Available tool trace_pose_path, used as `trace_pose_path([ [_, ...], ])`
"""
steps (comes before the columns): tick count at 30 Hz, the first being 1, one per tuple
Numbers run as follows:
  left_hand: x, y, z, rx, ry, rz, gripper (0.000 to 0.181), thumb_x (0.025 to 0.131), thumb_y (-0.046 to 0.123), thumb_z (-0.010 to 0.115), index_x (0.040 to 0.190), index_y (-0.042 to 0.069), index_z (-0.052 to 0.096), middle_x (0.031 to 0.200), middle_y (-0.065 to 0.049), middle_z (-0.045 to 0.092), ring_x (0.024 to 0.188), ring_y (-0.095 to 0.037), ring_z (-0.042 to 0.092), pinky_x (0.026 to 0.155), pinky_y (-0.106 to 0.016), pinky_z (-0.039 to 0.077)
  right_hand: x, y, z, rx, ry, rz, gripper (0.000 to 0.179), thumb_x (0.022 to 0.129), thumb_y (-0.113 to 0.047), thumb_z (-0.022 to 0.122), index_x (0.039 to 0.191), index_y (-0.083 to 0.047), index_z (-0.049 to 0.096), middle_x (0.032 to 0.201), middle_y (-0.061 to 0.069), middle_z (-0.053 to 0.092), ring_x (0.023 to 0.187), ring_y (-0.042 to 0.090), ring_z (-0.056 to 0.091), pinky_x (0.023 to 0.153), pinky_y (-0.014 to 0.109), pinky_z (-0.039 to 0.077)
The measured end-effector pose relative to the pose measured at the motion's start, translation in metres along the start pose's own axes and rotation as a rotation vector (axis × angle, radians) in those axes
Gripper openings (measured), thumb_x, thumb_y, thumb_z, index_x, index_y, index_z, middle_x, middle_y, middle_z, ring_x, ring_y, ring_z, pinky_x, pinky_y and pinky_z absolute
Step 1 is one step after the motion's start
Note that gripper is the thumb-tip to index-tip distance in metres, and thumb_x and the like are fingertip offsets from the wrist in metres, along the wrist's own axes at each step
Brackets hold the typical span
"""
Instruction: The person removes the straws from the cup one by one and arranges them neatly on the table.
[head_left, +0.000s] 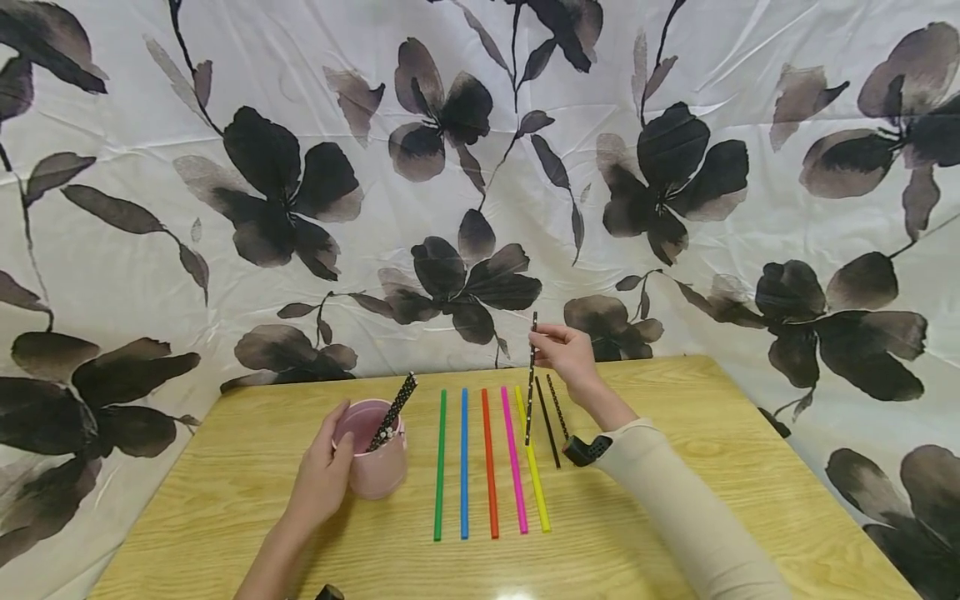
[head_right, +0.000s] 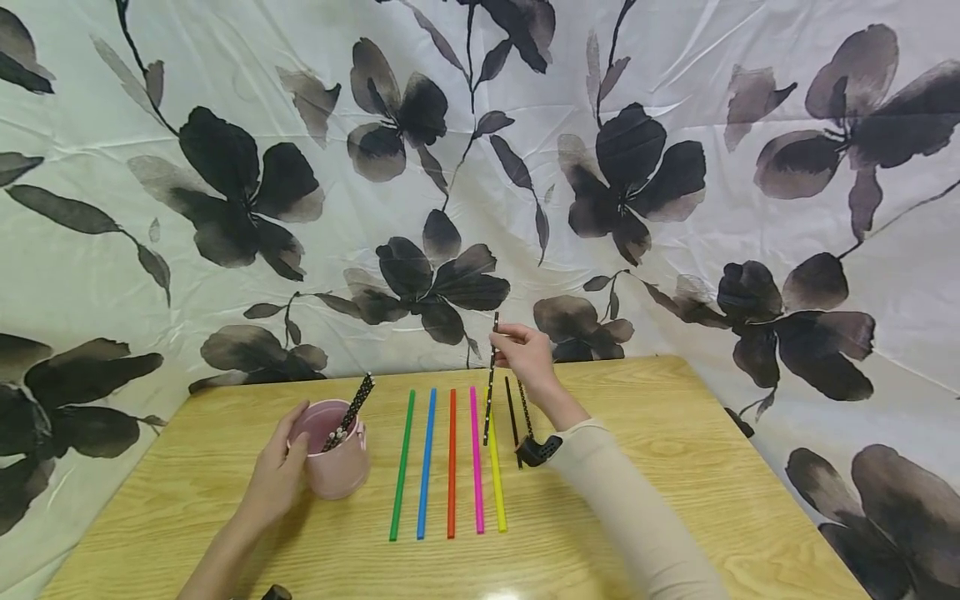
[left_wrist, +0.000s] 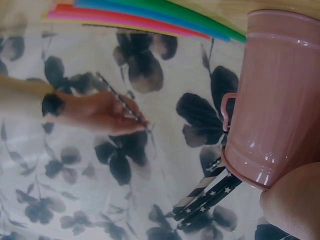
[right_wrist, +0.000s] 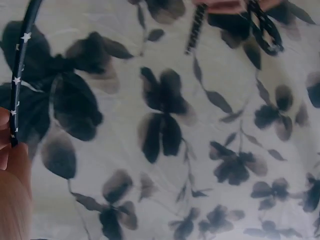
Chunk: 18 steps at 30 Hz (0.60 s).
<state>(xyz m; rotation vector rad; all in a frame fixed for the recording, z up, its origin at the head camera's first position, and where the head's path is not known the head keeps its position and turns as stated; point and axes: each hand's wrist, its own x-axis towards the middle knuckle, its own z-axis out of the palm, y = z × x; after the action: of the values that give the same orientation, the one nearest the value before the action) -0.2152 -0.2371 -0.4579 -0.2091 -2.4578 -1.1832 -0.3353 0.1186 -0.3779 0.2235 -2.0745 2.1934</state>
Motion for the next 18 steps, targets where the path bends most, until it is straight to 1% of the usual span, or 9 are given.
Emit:
trace_pose_path([
  [4, 0.000, -0.001, 0.001, 0.000, 0.000, -0.002, 0.045, 0.095, 0.026, 0.036, 0.138, 0.018, 0.027, 0.135, -0.009, 0.037, 0.119, -0.028, 0.036, 0.091, -0.051, 0.034, 0.009, 0.016, -0.018, -0.087, -0.005, 0.005, 0.033, 0.079, -0.019, 0.066, 0.105, 0.000, 0.062, 0.084, 0.016, 0.060, 0.063, 0.015, 0.057, 0.066, 0.036, 0.052],
  [6, 0.000, -0.002, 0.001, 0.000, 0.001, -0.004, 0.045, 0.095, 0.026, 0.036, 0.139, 0.021, 0.027, 0.135, -0.009, 0.037, 0.119, -0.028, 0.036, 0.091, -0.051, 0.034, 0.013, 0.023, -0.027, -0.125, -0.010, 0.012, 0.032, 0.078, -0.020, 0.067, 0.104, -0.001, 0.062, 0.088, 0.019, 0.061, 0.063, 0.016, 0.059, 0.066, 0.037, 0.052],
  [10, 0.001, -0.002, 0.002, -0.004, 0.004, -0.005, 0.044, 0.095, 0.025, 0.036, 0.138, 0.027, 0.026, 0.134, -0.008, 0.037, 0.119, -0.027, 0.037, 0.091, -0.050, 0.034, 0.019, 0.033, -0.042, -0.201, 0.005, 0.022, 0.037, 0.076, -0.022, 0.069, 0.105, -0.001, 0.062, 0.086, 0.015, 0.063, 0.061, 0.017, 0.060, 0.066, 0.040, 0.051],
  [13, 0.001, -0.002, 0.003, -0.006, 0.008, -0.004, 0.044, 0.095, 0.024, 0.036, 0.138, 0.029, 0.026, 0.134, -0.007, 0.037, 0.119, -0.026, 0.037, 0.092, -0.049, 0.034, 0.022, 0.039, -0.051, -0.229, 0.015, 0.034, 0.040, 0.075, -0.022, 0.070, 0.106, 0.001, 0.061, 0.084, 0.012, 0.063, 0.060, 0.017, 0.060, 0.067, 0.043, 0.051],
  [15, 0.001, -0.002, 0.003, -0.003, 0.011, -0.004, 0.044, 0.095, 0.025, 0.036, 0.138, 0.028, 0.026, 0.134, -0.007, 0.038, 0.119, -0.026, 0.037, 0.091, -0.049, 0.034, 0.024, 0.042, -0.056, -0.235, 0.015, 0.051, 0.040, 0.075, -0.020, 0.070, 0.108, 0.003, 0.059, 0.085, 0.013, 0.062, 0.059, 0.017, 0.059, 0.066, 0.042, 0.051],
  [18, 0.002, -0.002, 0.002, 0.003, 0.013, -0.002, 0.044, 0.095, 0.024, 0.036, 0.138, 0.024, 0.027, 0.134, -0.008, 0.038, 0.119, -0.027, 0.037, 0.091, -0.050, 0.034, 0.024, 0.046, -0.059, -0.270, 0.017, 0.077, 0.038, 0.077, -0.017, 0.068, 0.109, 0.003, 0.059, 0.090, 0.015, 0.062, 0.060, 0.016, 0.058, 0.063, 0.037, 0.052],
])
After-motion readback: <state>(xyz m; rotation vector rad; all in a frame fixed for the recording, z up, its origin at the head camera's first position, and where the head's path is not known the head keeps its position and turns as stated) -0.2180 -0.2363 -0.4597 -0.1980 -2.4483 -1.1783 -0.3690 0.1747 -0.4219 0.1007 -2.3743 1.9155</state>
